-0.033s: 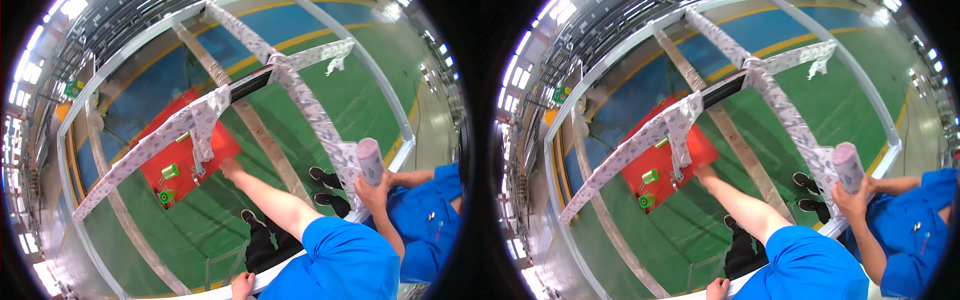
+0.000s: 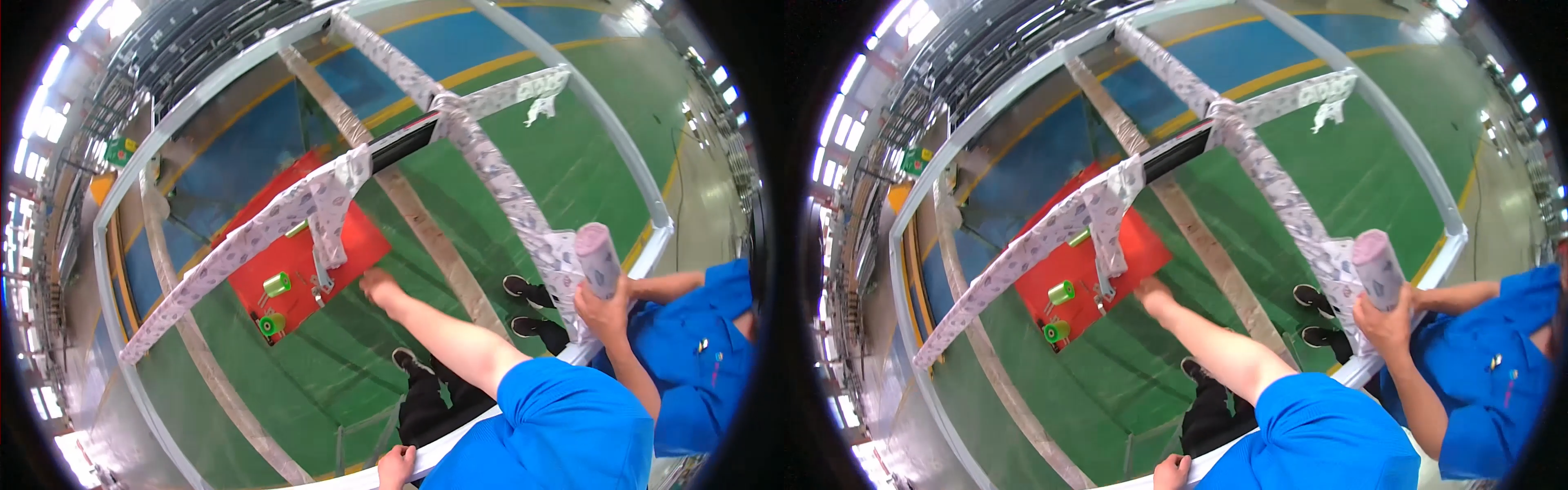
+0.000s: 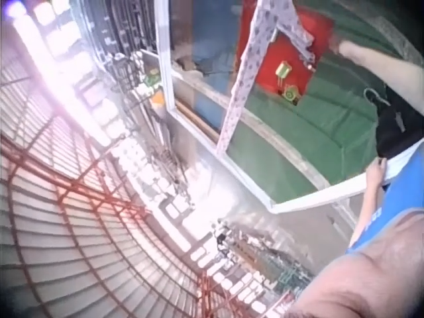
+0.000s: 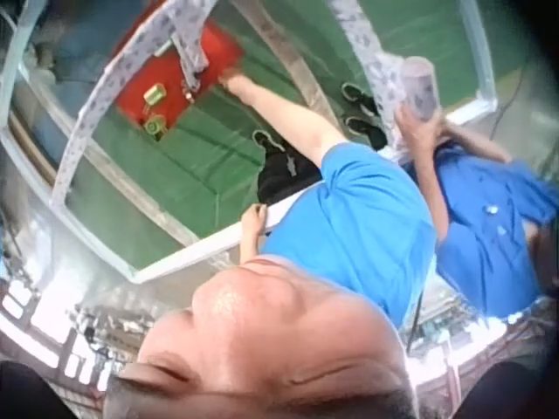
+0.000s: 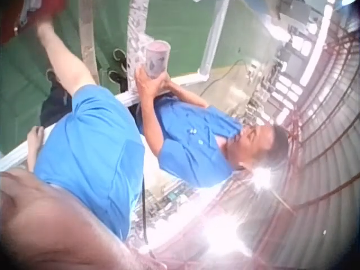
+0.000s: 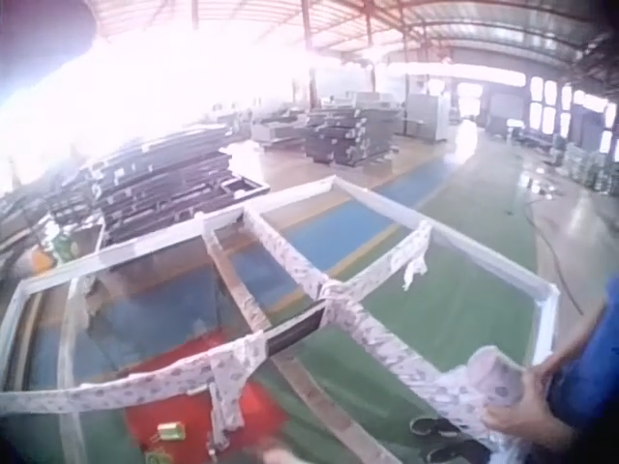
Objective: Wrapping a large metal rectangular frame with protective material.
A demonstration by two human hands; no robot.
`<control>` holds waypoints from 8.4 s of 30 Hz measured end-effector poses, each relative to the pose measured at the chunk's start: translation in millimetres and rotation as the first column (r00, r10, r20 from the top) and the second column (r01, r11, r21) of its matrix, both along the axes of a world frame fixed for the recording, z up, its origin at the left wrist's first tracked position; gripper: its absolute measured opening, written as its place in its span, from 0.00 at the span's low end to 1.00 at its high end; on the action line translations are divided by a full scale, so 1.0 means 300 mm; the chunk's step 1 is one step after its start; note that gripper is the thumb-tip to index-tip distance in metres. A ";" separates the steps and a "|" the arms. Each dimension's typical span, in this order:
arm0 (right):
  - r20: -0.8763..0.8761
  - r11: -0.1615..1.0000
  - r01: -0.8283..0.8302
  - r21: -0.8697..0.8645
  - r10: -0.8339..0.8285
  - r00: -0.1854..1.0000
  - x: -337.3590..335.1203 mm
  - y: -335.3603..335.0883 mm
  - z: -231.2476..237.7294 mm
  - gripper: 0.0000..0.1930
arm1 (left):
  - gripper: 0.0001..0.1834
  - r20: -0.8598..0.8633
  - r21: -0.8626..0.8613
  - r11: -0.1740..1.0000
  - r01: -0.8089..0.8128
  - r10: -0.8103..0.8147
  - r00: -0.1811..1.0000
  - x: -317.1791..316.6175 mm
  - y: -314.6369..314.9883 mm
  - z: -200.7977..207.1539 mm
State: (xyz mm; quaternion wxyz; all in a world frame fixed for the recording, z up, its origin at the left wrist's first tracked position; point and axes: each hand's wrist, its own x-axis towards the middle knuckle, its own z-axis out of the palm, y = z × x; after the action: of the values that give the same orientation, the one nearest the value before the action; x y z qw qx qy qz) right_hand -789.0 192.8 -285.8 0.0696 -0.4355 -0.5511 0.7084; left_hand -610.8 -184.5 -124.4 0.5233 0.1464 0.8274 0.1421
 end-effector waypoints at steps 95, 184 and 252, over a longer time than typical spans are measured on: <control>0.838 0.898 -0.128 0.421 -0.332 0.432 1.802 -0.735 0.410 0.14 | 0.26 -0.634 0.034 0.828 0.560 -0.415 0.652 -0.079 -0.279 0.060; 0.898 0.903 -0.269 0.336 -0.221 0.381 1.805 -0.710 0.376 0.16 | 0.19 -0.488 0.220 0.898 0.382 -0.238 0.840 -0.097 -0.266 0.055; 0.337 0.894 -0.151 0.423 0.000 0.942 1.122 0.757 0.560 0.50 | 0.49 -0.932 -0.125 0.839 0.529 -0.283 0.228 -1.186 1.495 0.189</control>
State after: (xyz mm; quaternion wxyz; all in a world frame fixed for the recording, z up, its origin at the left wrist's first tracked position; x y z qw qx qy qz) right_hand -452.5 419.9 -117.8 0.0461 -0.4977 -0.7181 0.4843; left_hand -966.5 263.9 -67.7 -0.0392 0.4673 0.8830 -0.0188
